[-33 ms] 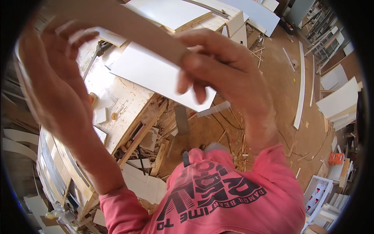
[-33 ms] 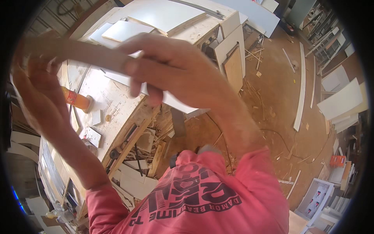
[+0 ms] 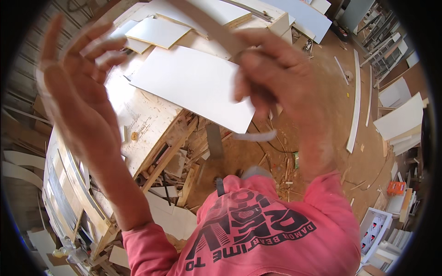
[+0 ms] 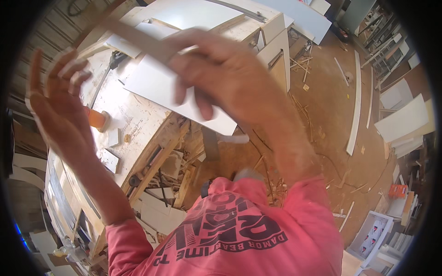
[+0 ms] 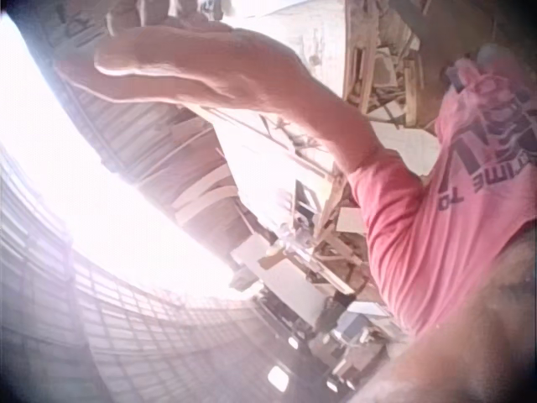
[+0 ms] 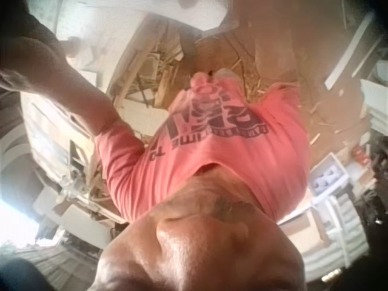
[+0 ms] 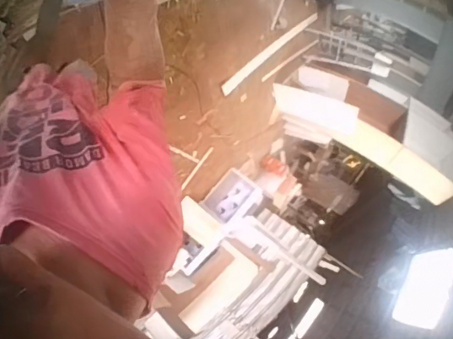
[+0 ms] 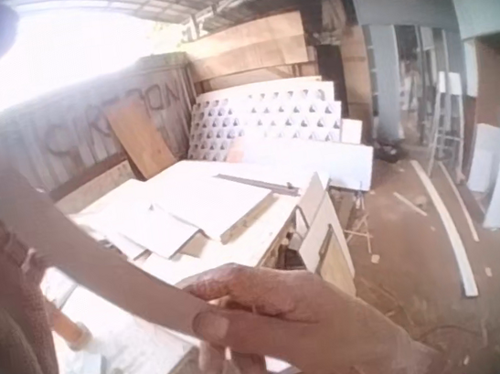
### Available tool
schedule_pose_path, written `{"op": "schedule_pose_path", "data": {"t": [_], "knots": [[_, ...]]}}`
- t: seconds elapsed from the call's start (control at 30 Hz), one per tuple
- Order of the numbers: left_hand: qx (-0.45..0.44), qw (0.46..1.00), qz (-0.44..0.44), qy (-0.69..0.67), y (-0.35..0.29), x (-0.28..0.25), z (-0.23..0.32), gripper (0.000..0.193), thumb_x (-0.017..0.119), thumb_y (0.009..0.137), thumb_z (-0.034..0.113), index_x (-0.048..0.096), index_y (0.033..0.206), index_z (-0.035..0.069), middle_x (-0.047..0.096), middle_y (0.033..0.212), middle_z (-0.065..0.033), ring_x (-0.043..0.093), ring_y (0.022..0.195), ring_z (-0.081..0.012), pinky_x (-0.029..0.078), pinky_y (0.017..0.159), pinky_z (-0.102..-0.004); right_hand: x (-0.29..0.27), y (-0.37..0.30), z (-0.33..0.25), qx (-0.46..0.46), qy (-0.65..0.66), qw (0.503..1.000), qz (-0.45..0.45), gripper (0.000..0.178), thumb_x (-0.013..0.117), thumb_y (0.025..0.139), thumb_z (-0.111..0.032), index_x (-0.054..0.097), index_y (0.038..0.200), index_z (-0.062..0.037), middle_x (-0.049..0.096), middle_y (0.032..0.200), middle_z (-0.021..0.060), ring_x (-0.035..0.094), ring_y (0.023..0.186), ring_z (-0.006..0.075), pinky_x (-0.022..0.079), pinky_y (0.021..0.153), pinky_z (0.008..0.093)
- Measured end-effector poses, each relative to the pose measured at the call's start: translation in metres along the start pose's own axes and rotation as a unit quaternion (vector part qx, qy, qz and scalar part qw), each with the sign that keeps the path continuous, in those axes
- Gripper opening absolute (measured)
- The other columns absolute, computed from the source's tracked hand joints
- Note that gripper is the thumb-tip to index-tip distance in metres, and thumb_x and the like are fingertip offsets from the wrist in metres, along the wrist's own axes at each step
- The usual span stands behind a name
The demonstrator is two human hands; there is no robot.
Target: The person applies adhesive strips to the edges of wood panels by hand, pressing them down and then using a block to smooth and secure the edging.
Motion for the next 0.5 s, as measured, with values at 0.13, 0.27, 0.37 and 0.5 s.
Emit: {"op": "schedule_pose_path", "data": {"t": [0.13, 0.27, 0.37, 0.5], "knots": [[-0.303, 0.939, 0.118, 0.114, -0.119, -0.008, -0.075, 0.065, 0.042, 0.095, 0.052, 0.038, 0.137, 0.003, 0.061, 0.108, -0.0163, 0.063, 0.095, -0.0226, 0.053, 0.082, -0.0359, -0.101, -0.001, 0.01, -0.01, -0.146, 0.982, 0.118, 0.033, 0.049, 0.098, -0.025, 0.053, 0.124, -0.0043, 0.054, 0.065, -0.0017, 0.038, 0.04, 0.0014, 0.03, 0.036, 0.0143], [-0.58, 0.801, -0.011, 0.149, -0.278, 0.048, -0.14, 0.045, 0.047, 0.097, 0.034, 0.047, 0.13, 0.004, 0.057, 0.112, -0.0114, 0.058, 0.094, -0.0194, 0.048, 0.082, -0.0323, -0.197, 0.025, 0.004, -0.063, -0.24, 0.95, 0.19, 0.029, 0.052, 0.097, -0.021, 0.054, 0.12, -0.0039, 0.058, 0.077, 0.0002, 0.048, 0.062, 0.0042, 0.04, 0.054, 0.0177], [-0.718, 0.689, 0.068, 0.073, -0.382, 0.099, -0.172, 0.057, 0.049, 0.096, 0.037, 0.034, 0.138, 0.002, 0.054, 0.112, -0.0129, 0.054, 0.102, -0.0197, 0.045, 0.087, -0.0344, -0.226, 0.065, 0.08, -0.001, -0.297, 0.952, 0.078, 0.028, 0.053, 0.096, -0.019, 0.056, 0.121, -0.0079, 0.059, 0.083, -0.0008, 0.05, 0.066, 0.0049, 0.041, 0.059, 0.0198], [-0.716, 0.639, 0.28, -0.035, -0.366, 0.164, -0.197, 0.055, 0.052, 0.095, 0.03, 0.033, 0.137, 0.0, 0.056, 0.113, -0.0123, 0.057, 0.095, -0.0175, 0.049, 0.076, -0.0297, -0.246, 0.067, 0.201, 0.155, -0.338, 0.919, -0.131, 0.025, 0.056, 0.094, -0.013, 0.061, 0.118, -0.0119, 0.062, 0.093, 0.0009, 0.056, 0.074, 0.0101, 0.044, 0.069, 0.0233]]}}
Point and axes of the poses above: each hand's wrist, its own y-axis towards the middle knuckle, its own x-axis out of the palm, z = x × y, the point moved 4 cm from there along y, towards the middle knuckle
